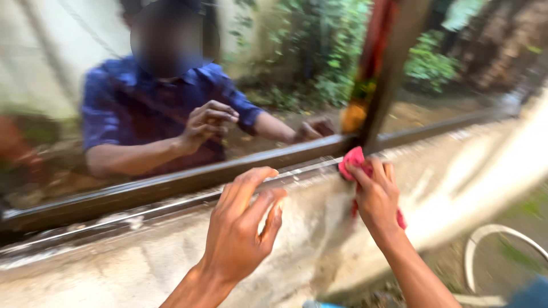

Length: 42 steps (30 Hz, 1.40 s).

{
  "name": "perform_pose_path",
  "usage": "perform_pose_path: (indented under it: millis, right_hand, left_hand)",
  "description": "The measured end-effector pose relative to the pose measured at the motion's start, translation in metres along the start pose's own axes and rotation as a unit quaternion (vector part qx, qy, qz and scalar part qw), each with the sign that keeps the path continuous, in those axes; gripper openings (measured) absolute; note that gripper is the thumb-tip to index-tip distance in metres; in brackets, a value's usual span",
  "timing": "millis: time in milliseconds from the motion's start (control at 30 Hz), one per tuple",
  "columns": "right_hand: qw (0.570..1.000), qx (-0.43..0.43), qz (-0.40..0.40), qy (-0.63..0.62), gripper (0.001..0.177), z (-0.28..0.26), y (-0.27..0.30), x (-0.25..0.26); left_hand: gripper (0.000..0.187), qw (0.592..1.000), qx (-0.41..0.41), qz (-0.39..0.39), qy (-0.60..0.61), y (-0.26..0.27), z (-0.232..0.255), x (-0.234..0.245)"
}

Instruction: The person wipes the exterior glass of a sliding window using a cloth, applying a liquid from a bottle to the cloth between wipes, and finishes by drying the surface with a different larger cloth.

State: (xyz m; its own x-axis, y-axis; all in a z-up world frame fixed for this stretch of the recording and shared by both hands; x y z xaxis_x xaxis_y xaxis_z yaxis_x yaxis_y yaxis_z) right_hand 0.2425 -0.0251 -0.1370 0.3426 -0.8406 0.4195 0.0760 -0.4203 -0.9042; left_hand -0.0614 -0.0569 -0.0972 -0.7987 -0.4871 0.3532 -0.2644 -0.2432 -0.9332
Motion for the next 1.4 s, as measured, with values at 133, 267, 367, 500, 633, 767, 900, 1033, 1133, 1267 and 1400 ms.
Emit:
perform_pose_path:
  millis: [133, 267, 367, 500, 633, 767, 900, 1033, 1133, 1267, 1400]
  right_hand:
    - [0.994, -0.057, 0.032, 0.092, 0.041, 0.015, 0.024, 0.021]
    - [0.97, -0.229, 0.072, 0.042, 0.04, 0.043, 0.097, 0.051]
    - [0.929, -0.349, 0.112, -0.049, 0.041, 0.07, 0.166, 0.082]
    - [0.842, -0.491, 0.146, -0.172, 0.024, 0.091, 0.245, 0.129]
    - [0.915, -0.393, 0.081, 0.048, 0.023, 0.089, 0.266, 0.193]
    - [0.794, -0.605, 0.017, -0.066, 0.024, 0.093, 0.282, 0.256]
    - [0.727, -0.673, -0.029, -0.134, 0.031, 0.105, 0.301, 0.307]
    - [0.702, -0.664, 0.03, -0.256, 0.029, 0.13, 0.319, 0.349]
    - [0.596, -0.7, 0.12, -0.374, 0.03, 0.155, 0.324, 0.387]
    - [0.558, -0.678, 0.225, -0.422, 0.03, 0.197, 0.338, 0.426]
    - [0.534, -0.691, 0.293, -0.39, 0.033, 0.238, 0.381, 0.446]
  left_hand:
    - [0.014, 0.995, 0.073, -0.052, 0.049, 0.014, 0.005, -0.029]
    - [0.012, 0.979, 0.169, -0.075, 0.08, 0.076, 0.018, -0.059]
    - [0.011, 0.94, 0.251, -0.156, 0.17, 0.119, 0.039, -0.102]
    - [0.014, 0.873, 0.295, -0.28, 0.269, 0.153, 0.082, -0.16]
    - [0.016, 0.861, 0.236, -0.319, 0.318, 0.161, 0.144, -0.204]
    - [0.018, 0.828, 0.211, -0.346, 0.387, 0.166, 0.217, -0.251]
    - [0.021, 0.801, 0.213, -0.412, 0.378, 0.192, 0.292, -0.313]
    - [0.056, 0.653, 0.296, -0.552, 0.427, 0.23, 0.366, -0.38]
    - [0.08, 0.403, 0.356, -0.62, 0.572, 0.227, 0.416, -0.403]
    - [0.087, 0.054, 0.313, -0.475, 0.82, 0.178, 0.472, -0.415]
    - [0.075, 0.14, 0.411, -0.49, 0.756, 0.158, 0.524, -0.459]
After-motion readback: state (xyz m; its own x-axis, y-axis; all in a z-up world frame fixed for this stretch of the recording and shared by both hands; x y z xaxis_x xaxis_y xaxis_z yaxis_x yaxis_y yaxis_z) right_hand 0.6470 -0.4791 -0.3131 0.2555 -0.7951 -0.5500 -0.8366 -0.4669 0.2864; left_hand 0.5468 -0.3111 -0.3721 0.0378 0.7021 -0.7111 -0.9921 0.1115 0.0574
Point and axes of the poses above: each hand's wrist, its own y-axis away from the middle knuckle, its own x-axis out of the back of the hand, z = x × y, the point moved 2 cm from there along -y, towards the middle knuckle, and after that the axes turned 15 degrees about -y, right-handed, at the moved point
